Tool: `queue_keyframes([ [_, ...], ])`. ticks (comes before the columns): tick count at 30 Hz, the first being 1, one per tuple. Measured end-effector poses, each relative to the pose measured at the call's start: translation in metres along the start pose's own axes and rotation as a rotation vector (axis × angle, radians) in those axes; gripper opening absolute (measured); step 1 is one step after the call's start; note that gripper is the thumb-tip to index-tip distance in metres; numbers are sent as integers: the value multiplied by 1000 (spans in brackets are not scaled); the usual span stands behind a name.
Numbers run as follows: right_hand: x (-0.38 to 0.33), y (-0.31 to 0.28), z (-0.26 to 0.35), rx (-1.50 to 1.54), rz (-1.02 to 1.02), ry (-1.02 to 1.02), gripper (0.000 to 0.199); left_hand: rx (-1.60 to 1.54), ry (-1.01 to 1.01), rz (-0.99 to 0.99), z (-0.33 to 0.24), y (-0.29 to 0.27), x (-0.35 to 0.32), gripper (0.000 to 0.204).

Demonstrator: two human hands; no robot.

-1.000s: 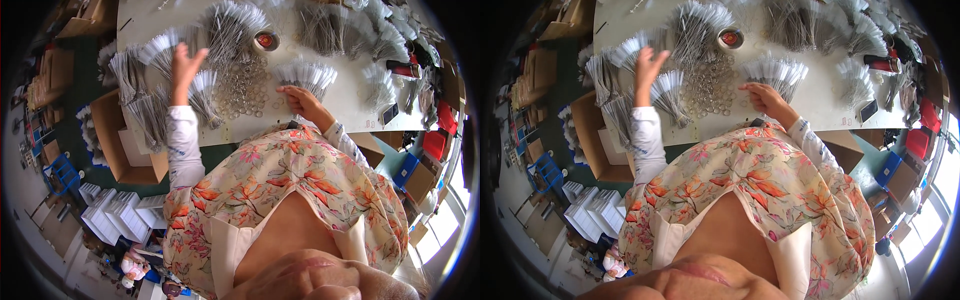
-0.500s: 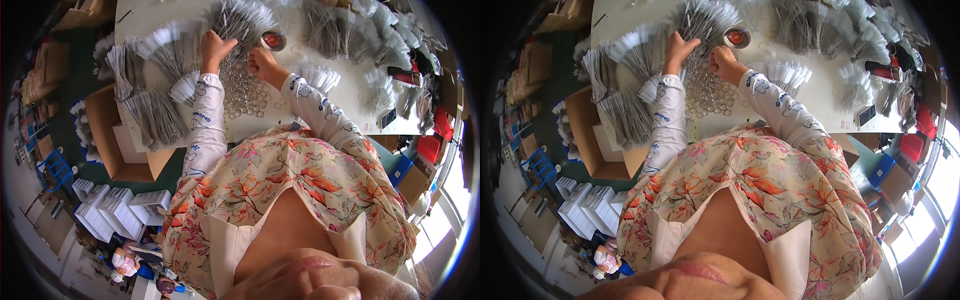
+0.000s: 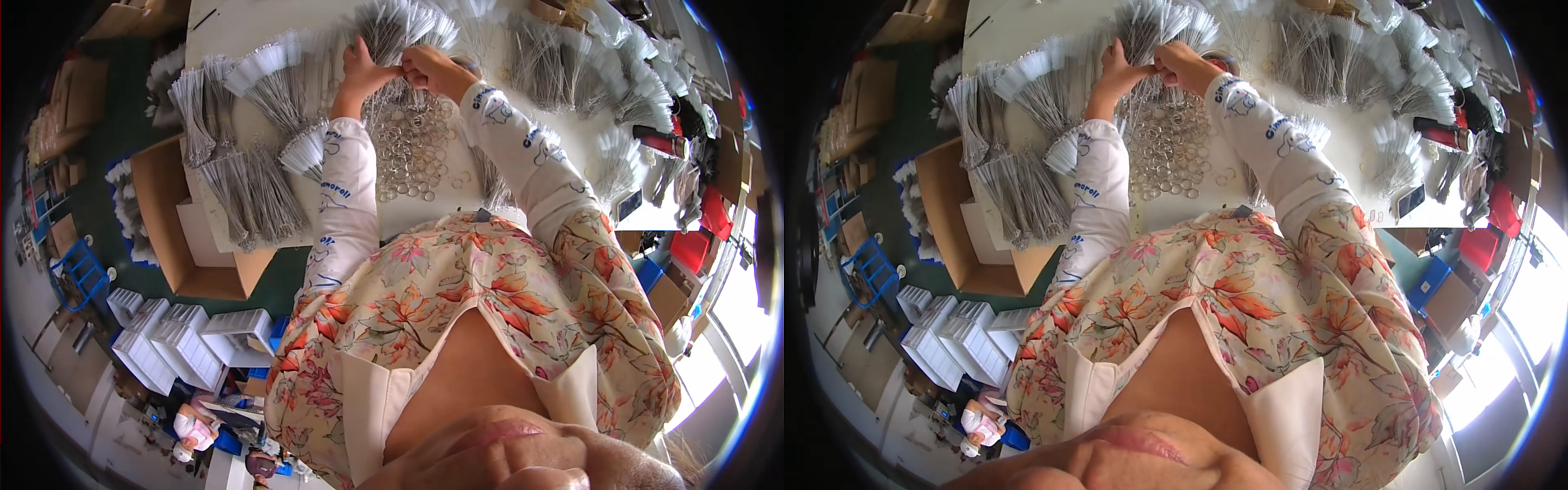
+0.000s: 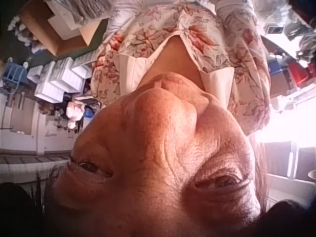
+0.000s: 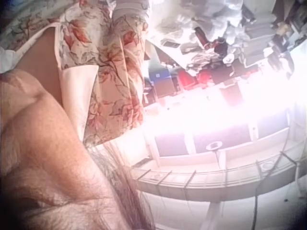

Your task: Bundling white and black bristle components with rubber bands and placing them into cardboard boxes.

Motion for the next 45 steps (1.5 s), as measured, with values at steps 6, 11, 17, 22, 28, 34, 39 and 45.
queue_keyframes([
  [6,11,-2,3,-290,-69,-88,21,252,24,-409,-1,30,4,109],
  [11,-11,23,-59,-245,-493,-242,15,346,65,-561,25,29,12,98],
  [17,17,-1,-50,-245,-645,53,29,40,-157,-351,31,17,14,61],
  [22,31,-4,-52,-597,-643,-49,31,11,-143,-422,25,20,-2,58],
  [28,10,12,-45,-651,-413,-90,28,316,-28,-587,21,29,-18,103],
  [34,4,-4,-48,-386,-207,-45,39,378,-142,-581,-12,38,-21,126],
  [39,-9,-4,-51,-414,-133,-21,46,438,-233,-529,-20,32,-22,124],
  [45,9,-19,-69,-512,-141,-105,53,455,-263,-446,-33,30,-19,119],
])
Point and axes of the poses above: each hand's wrist, its own x-axis towards the middle knuckle, its own y-axis out of the palm, z = x × y, the point moved 2 cm from there along x, towards the middle knuckle, and after that the axes turned 9 degrees about y, right-handed, at the moved point
